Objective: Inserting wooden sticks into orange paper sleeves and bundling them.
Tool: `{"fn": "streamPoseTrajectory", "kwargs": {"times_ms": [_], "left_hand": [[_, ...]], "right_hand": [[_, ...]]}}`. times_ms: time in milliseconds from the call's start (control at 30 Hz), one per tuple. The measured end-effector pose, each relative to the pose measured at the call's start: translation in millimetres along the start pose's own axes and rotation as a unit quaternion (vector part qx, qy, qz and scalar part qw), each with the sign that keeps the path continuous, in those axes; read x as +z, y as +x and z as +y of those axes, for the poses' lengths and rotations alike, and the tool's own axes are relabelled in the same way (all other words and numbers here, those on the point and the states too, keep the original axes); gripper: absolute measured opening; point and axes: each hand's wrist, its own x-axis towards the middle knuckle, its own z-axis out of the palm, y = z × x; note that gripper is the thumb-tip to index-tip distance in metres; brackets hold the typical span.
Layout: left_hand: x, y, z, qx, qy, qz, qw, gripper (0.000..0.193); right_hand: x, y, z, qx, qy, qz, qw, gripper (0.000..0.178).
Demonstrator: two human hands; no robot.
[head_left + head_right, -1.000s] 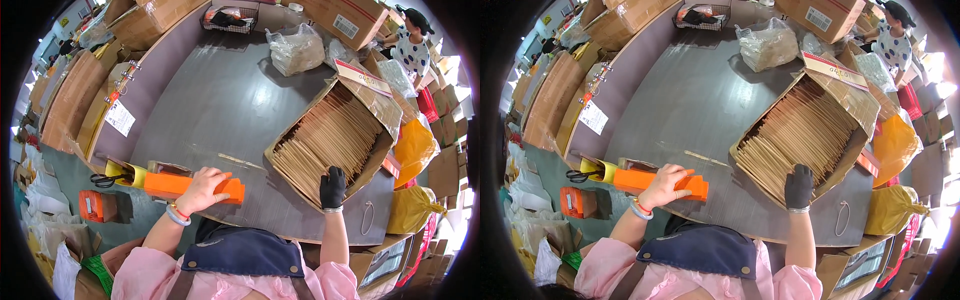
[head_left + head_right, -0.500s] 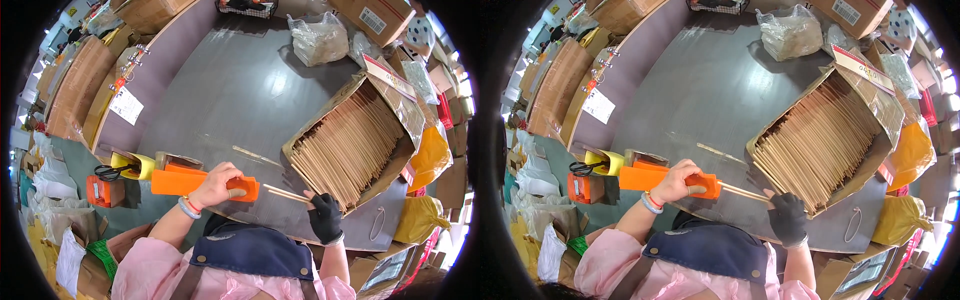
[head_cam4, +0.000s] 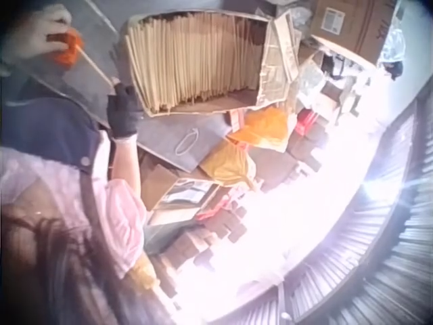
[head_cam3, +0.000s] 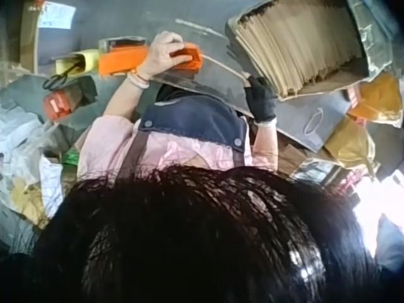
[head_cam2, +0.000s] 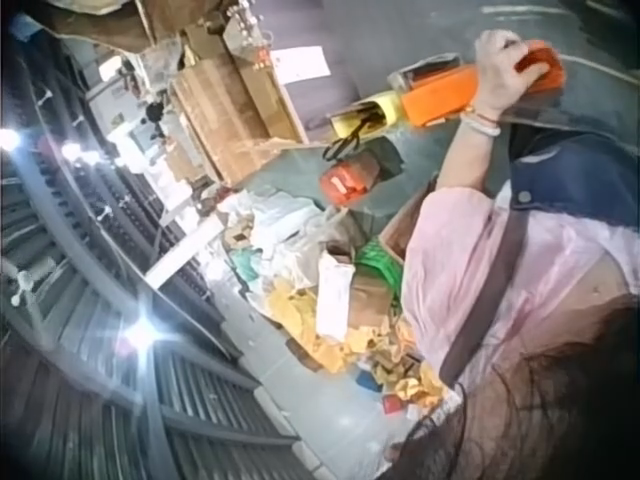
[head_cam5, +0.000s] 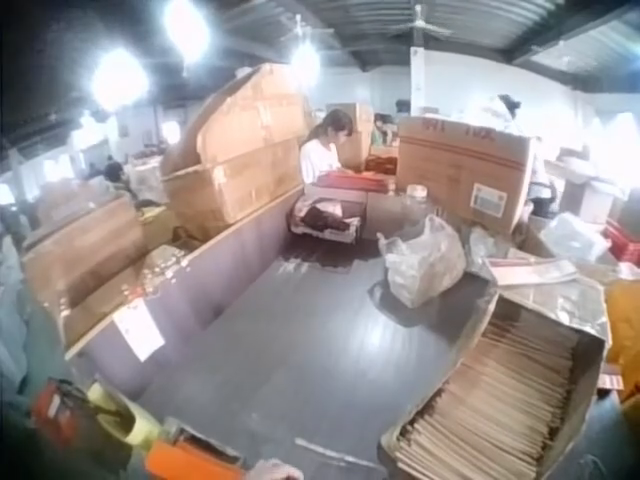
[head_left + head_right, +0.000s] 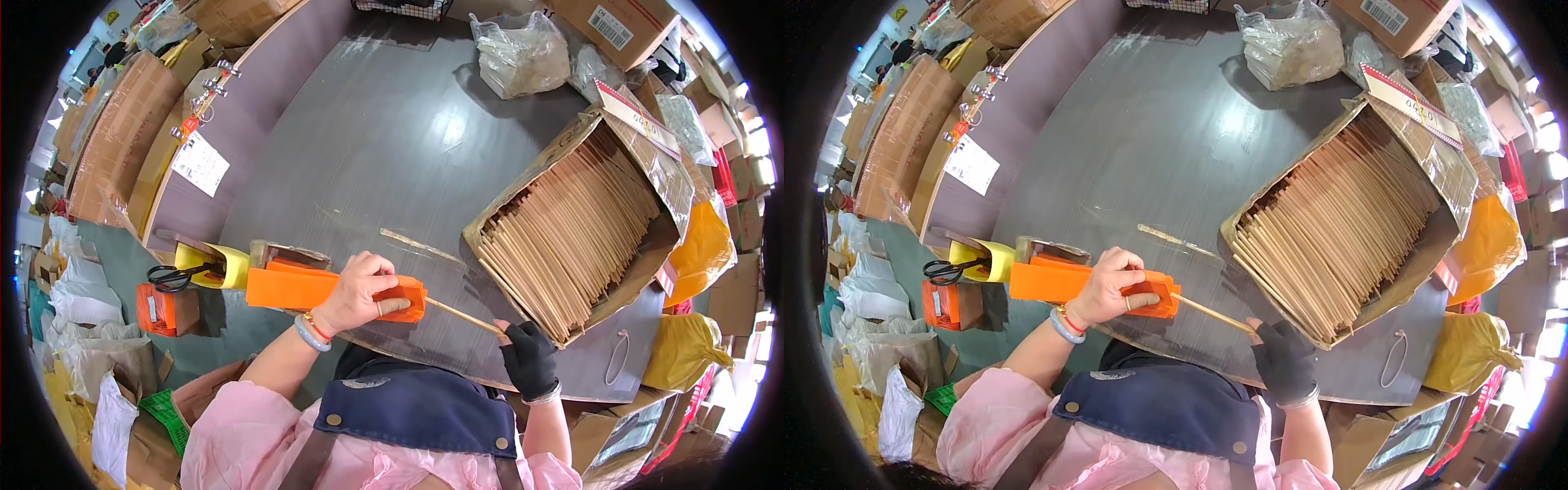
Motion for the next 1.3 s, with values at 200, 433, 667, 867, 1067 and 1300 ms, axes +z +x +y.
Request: {"fn": "streamPoseTrajectory", "kwargs": {"times_ms": [200, 433, 667, 867, 1067, 1300], "left_hand": [[1, -3, -2, -0.033, 0.006, -0.020, 0.999, 0.024], [5, 0, 1, 0.001, 0.021, 0.013, 1.000, 0.025], [-4, 2, 4, -0.048, -0.040, -0.047, 0.997, 0.023], [4, -6, -8, -0.002, -0.027, -0.016, 1.000, 0.026], [0, 2, 1, -0.034, -0.049, -0.028, 0.998, 0.026], [-2, -2, -9, -0.011, -0.058, -0.075, 0.995, 0.020]], "right_hand": [[0, -2, 1, -0.008, -0.022, 0.019, 1.000, 0.023], [0, -3, 2, -0.013, -0.003, 0.026, 1.000, 0.021], [1, -5, 4, 0.004, -0.013, 0.026, 1.000, 0.023], [-1, -3, 1, -0.012, -0.011, 0.025, 1.000, 0.020], [-3, -4, 2, -0.010, -0.003, 0.025, 1.000, 0.020], [-7, -4, -7, -0.003, 0.023, 0.013, 1.000, 0.021]]}}
